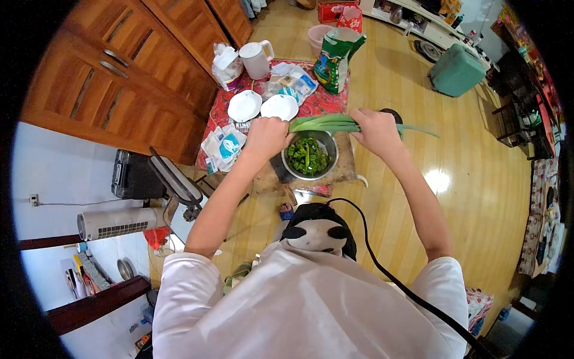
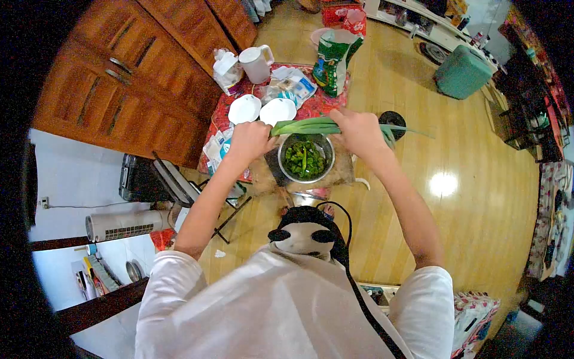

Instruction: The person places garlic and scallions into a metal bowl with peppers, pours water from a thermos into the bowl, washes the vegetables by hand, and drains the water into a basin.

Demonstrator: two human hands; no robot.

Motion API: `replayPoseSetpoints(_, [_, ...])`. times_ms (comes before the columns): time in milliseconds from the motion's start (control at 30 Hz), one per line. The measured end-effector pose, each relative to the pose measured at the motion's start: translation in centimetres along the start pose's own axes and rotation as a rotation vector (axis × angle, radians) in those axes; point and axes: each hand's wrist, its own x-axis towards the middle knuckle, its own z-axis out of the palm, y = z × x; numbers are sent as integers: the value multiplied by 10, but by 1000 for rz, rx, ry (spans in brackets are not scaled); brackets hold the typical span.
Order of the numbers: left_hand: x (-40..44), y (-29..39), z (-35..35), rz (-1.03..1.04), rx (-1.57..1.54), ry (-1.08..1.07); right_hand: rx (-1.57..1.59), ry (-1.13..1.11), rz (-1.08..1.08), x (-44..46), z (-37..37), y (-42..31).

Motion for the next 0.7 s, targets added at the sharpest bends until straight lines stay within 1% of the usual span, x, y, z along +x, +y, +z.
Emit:
replayPoseSetpoints(100, [-13,-11,-5,-56,-33,16,31,-8,28,-3,0,2])
replayPoseSetpoints(133, [-18,-15,-5,-57,-33,17,27,-17,60,-4,2,4])
replayPoseSetpoints(167, [-22,-20,-3,-104,-61,2,22,-24,93,-3,4,5])
replayPoseSetpoints(200, [-25,-22,-4,-150,-89,-13,21,-23,92,-3,6,3])
replayPoseSetpoints(233, [-28,-24,-4,-150,-89,-12,37,3,83,-3,8,1])
replayPoseSetpoints(267, [-30,-26,-4,-143,-94,21,54,28,73,-3,9,-1])
replayPoseSetpoints(333, [-37,-28,-5,-140,-101,47,57,-4,86,0,13,-7])
replayPoseSetpoints(400, [-36,-28,-10,-70,-197,100,59,-33,101,3,17,-10])
replayPoseSetpoints(467, [-32,-21,-18,-41,-231,110,129,-37,44,6,24,-11])
replayPoseSetpoints(500, [-29,-17,-23,-11,-266,119,131,-38,43,7,27,-11])
replayPoseSetpoints(633, [-20,-10,-29,4,-378,108,171,-57,12,9,31,-16])
replayPoseSetpoints(700, [-18,-11,-27,51,-472,148,177,-44,11,10,28,-19])
